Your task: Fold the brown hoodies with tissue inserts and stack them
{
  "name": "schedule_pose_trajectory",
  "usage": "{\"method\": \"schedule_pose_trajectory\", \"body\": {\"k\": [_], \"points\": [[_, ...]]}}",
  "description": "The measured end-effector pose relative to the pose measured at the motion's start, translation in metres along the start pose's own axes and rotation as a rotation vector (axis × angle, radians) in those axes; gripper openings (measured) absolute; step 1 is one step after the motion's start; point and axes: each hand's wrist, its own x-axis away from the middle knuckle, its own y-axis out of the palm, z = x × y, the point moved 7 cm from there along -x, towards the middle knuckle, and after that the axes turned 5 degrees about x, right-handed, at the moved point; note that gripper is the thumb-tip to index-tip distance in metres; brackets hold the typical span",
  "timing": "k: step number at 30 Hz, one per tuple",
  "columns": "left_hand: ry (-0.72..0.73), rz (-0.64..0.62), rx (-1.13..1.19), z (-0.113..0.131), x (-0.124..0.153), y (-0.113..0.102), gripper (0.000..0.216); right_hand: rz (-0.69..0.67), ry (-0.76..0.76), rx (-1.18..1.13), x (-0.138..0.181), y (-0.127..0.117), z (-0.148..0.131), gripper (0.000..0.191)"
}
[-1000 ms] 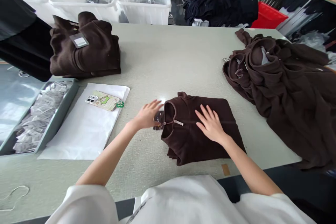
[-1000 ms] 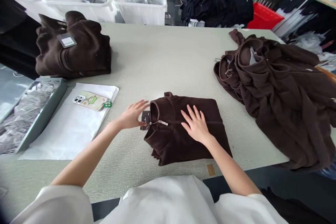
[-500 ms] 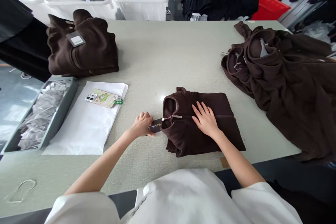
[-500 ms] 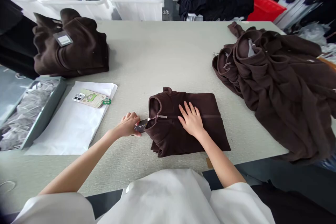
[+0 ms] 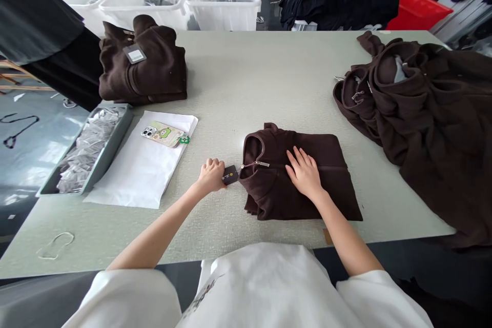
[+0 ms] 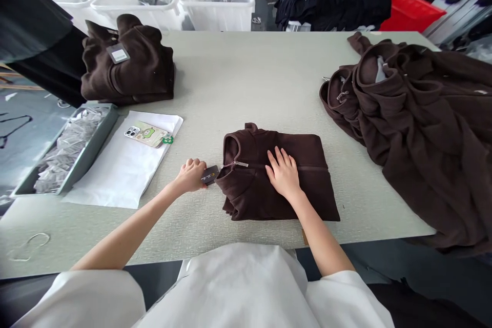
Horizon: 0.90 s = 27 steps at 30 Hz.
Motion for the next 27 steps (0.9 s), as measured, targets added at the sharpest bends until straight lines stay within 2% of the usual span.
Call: {"method": "schedule_pose_trajectory", "body": {"k": [3, 6, 8, 10, 12, 14, 17, 19, 21, 23, 25, 27], "points": [[-0.008, -0.002, 0.066, -0.007, 0.001, 0.001, 0.052, 0.01, 0.002, -0.014, 0.001, 0.0, 0.001, 0.048], [-0.007, -0.053, 0.184, -0.021, 0.006, -0.008, 0.03, 0.016, 0.005, -0.027, 0.001, 0.0, 0.002, 0.048], [-0.005, -0.052, 0.3, -0.028, 0.011, -0.028, 0.025, 0.011, 0.008, -0.051, 0.001, -0.001, 0.002, 0.048], [0.053, 0.002, 0.403, -0.021, 0.017, -0.063, 0.033, -0.01, 0.01, -0.094, 0.001, -0.003, 0.001, 0.047], [0.163, 0.05, 0.448, 0.007, 0.024, -0.102, 0.041, -0.042, 0.016, -0.153, 0.002, -0.007, 0.004, 0.047], [0.29, 0.021, 0.513, 0.053, 0.031, -0.134, 0.046, -0.07, 0.029, -0.208, 0.003, -0.014, 0.013, 0.048], [0.505, -0.099, 0.718, 0.13, 0.045, -0.155, 0.067, -0.062, 0.099, -0.235, 0.008, -0.028, 0.047, 0.047], [0.676, -0.095, 0.78, 0.169, 0.056, -0.149, 0.07, -0.03, 0.187, -0.222, 0.016, -0.033, 0.081, 0.048], [0.806, 0.036, 0.668, 0.186, 0.066, -0.123, 0.063, -0.03, 0.261, -0.224, 0.028, -0.031, 0.112, 0.049], [0.841, 0.191, 0.412, 0.183, 0.068, -0.081, 0.058, -0.073, 0.286, -0.266, 0.039, -0.022, 0.13, 0.051], [0.802, 0.222, 0.154, 0.165, 0.059, -0.035, 0.054, -0.101, 0.287, -0.308, 0.048, -0.015, 0.134, 0.051], [0.773, 0.225, 0.014, 0.14, 0.043, -0.008, 0.058, -0.097, 0.298, -0.296, 0.053, -0.016, 0.127, 0.049]]}}
